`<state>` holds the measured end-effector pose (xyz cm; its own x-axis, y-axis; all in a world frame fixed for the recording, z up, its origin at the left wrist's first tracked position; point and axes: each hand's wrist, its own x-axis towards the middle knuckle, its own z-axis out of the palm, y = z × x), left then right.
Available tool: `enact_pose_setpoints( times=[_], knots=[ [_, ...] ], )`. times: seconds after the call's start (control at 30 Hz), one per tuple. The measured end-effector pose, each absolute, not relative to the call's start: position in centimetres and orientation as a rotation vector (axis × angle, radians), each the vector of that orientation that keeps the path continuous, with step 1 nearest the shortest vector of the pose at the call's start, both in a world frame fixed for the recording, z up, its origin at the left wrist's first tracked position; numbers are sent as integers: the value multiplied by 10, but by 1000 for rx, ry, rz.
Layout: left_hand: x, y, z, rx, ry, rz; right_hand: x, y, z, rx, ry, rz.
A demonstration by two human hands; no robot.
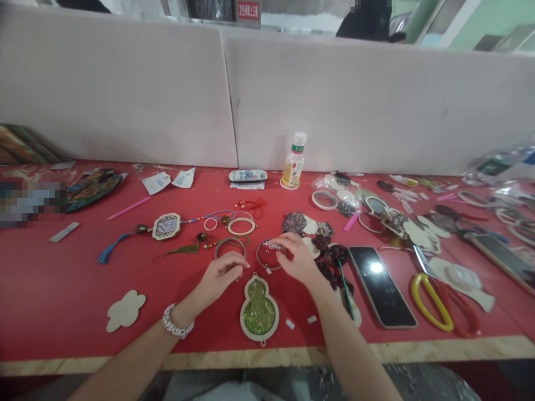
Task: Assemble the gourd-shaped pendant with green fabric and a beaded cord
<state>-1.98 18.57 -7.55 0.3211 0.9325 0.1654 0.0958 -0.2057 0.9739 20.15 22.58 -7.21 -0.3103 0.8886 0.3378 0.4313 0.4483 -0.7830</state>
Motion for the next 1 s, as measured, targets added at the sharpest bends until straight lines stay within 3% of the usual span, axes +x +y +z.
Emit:
enact_pose_setpoints(
  times=[0.1, 0.27, 1.0],
  knots=[
    [-20, 186, -75, 1572, 964, 1031, 198, 225, -77, -1204, -2248, 365],
    [-20, 185, -74, 1565, 976, 1028, 195, 222, -82, -1286, -2357, 156],
    [-21, 185, -75, 1576, 978, 1002, 191, 224, -83, -1206, -2111, 261]
  ],
)
